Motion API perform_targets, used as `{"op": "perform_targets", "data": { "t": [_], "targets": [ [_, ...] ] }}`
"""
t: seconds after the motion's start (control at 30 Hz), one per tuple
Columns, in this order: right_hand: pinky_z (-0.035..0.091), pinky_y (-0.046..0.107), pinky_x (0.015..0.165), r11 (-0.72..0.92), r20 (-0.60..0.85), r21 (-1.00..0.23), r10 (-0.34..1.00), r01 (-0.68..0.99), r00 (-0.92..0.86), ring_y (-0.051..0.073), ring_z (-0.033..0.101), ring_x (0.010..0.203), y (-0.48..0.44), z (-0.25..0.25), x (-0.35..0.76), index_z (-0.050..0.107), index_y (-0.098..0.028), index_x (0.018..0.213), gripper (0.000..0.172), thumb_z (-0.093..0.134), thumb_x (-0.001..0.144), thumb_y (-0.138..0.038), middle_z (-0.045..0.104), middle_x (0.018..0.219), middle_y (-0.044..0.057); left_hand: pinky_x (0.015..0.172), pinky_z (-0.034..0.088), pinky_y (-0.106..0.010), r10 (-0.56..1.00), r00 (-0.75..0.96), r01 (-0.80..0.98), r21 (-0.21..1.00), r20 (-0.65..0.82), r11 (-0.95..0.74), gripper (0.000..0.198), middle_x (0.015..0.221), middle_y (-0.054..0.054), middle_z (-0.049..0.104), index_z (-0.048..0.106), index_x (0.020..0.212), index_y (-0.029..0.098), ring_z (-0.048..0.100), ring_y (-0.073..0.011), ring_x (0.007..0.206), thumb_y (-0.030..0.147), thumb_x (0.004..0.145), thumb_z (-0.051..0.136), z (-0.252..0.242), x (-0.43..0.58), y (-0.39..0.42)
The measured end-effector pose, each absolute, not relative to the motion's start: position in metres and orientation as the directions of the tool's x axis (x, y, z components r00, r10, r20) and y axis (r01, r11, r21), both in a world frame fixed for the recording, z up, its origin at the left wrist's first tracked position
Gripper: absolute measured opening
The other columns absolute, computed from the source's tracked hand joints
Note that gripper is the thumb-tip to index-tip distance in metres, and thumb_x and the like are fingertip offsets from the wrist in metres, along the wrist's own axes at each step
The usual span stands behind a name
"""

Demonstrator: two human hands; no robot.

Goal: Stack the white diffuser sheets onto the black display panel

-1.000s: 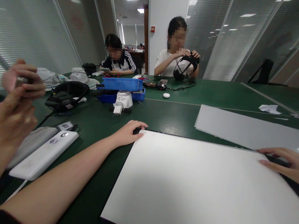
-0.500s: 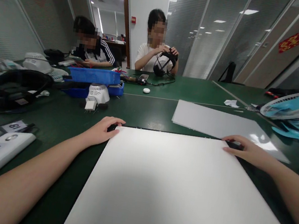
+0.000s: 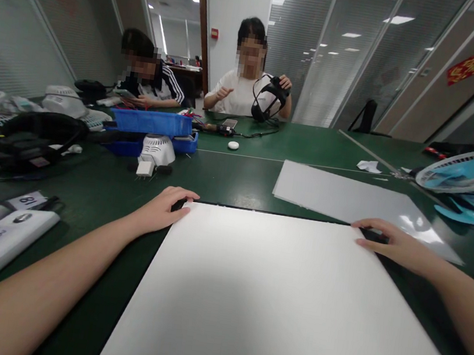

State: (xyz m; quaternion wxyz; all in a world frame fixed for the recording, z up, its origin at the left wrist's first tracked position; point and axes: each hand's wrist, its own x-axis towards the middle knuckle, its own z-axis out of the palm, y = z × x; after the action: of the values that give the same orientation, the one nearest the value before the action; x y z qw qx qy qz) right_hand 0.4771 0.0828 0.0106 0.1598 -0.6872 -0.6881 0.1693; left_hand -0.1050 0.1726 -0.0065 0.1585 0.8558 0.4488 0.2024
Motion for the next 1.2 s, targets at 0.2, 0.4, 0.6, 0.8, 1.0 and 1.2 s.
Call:
{"op": "perform_targets", "data": {
  "t": [0.2, 0.4, 0.6, 0.8, 1.0, 1.2],
  "targets": [
    [0.055, 0.041, 0.086, 0.001, -0.002, -0.448, 1.000, 0.894, -0.002, 0.032, 0.059, 0.119, 0.087, 0.007, 0.481, 0.070, -0.030, 0.111, 0.060, 0.065, 0.069, -0.073, 0.065, 0.128, 0.008, 0.099, 0.046, -0.043, 0.843, 0.505, 0.708, 0.469, 0.185, -0.527, 0.043, 0.118, -0.008, 0.066, 0.063, 0.126, 0.024, 0.054, -0.0290, 0.116, 0.044, 0.091, 0.051, -0.001, -0.103, 0.170],
    [0.055, 0.039, 0.078, 0.036, 0.036, -0.444, 0.999, 0.895, -0.022, 0.032, 0.062, 0.113, 0.092, 0.005, 0.479, 0.070, -0.026, 0.105, 0.060, 0.064, 0.069, -0.074, 0.068, 0.120, 0.010, 0.095, 0.048, -0.041, 0.845, 0.505, 0.712, 0.470, 0.175, -0.522, 0.043, 0.120, -0.009, 0.065, 0.062, 0.127, 0.023, 0.054, -0.0292, 0.116, 0.043, 0.091, 0.050, -0.001, -0.103, 0.169],
    [0.055, 0.039, 0.069, 0.044, 0.063, -0.429, 0.998, 0.902, -0.019, 0.033, 0.065, 0.103, 0.094, 0.004, 0.475, 0.067, -0.024, 0.104, 0.064, 0.061, 0.068, -0.078, 0.071, 0.111, 0.011, 0.098, 0.047, -0.042, 0.845, 0.502, 0.711, 0.469, 0.183, -0.524, 0.042, 0.117, -0.008, 0.066, 0.063, 0.126, 0.024, 0.055, -0.0286, 0.115, 0.044, 0.091, 0.050, 0.000, -0.103, 0.169],
    [0.054, 0.037, 0.068, 0.023, 0.086, -0.449, 0.996, 0.893, 0.017, 0.032, 0.064, 0.104, 0.094, -0.004, 0.480, 0.066, -0.024, 0.106, 0.066, 0.064, 0.068, -0.077, 0.069, 0.112, 0.011, 0.102, 0.045, -0.044, 0.842, 0.508, 0.708, 0.468, 0.183, -0.529, 0.040, 0.118, -0.008, 0.066, 0.063, 0.125, 0.024, 0.054, -0.0280, 0.116, 0.043, 0.093, 0.049, -0.001, -0.103, 0.170],
    [0.053, 0.037, 0.069, -0.003, 0.089, -0.473, 0.995, 0.881, 0.052, 0.032, 0.064, 0.102, 0.093, -0.006, 0.481, 0.066, -0.022, 0.105, 0.069, 0.064, 0.065, -0.078, 0.069, 0.110, 0.013, 0.102, 0.045, -0.044, 0.841, 0.508, 0.705, 0.472, 0.185, -0.529, 0.041, 0.121, -0.009, 0.066, 0.063, 0.125, 0.023, 0.055, -0.0287, 0.118, 0.043, 0.093, 0.048, -0.002, -0.103, 0.169],
    [0.054, 0.037, 0.074, 0.025, 0.061, -0.453, 0.998, 0.891, 0.003, 0.032, 0.064, 0.103, 0.091, -0.002, 0.482, 0.066, -0.023, 0.104, 0.062, 0.064, 0.070, -0.075, 0.069, 0.111, 0.011, 0.105, 0.044, -0.046, 0.833, 0.521, 0.708, 0.452, 0.186, -0.543, 0.040, 0.123, -0.009, 0.065, 0.063, 0.125, 0.023, 0.054, -0.0285, 0.119, 0.043, 0.095, 0.047, -0.004, -0.103, 0.171]
  ]
}}
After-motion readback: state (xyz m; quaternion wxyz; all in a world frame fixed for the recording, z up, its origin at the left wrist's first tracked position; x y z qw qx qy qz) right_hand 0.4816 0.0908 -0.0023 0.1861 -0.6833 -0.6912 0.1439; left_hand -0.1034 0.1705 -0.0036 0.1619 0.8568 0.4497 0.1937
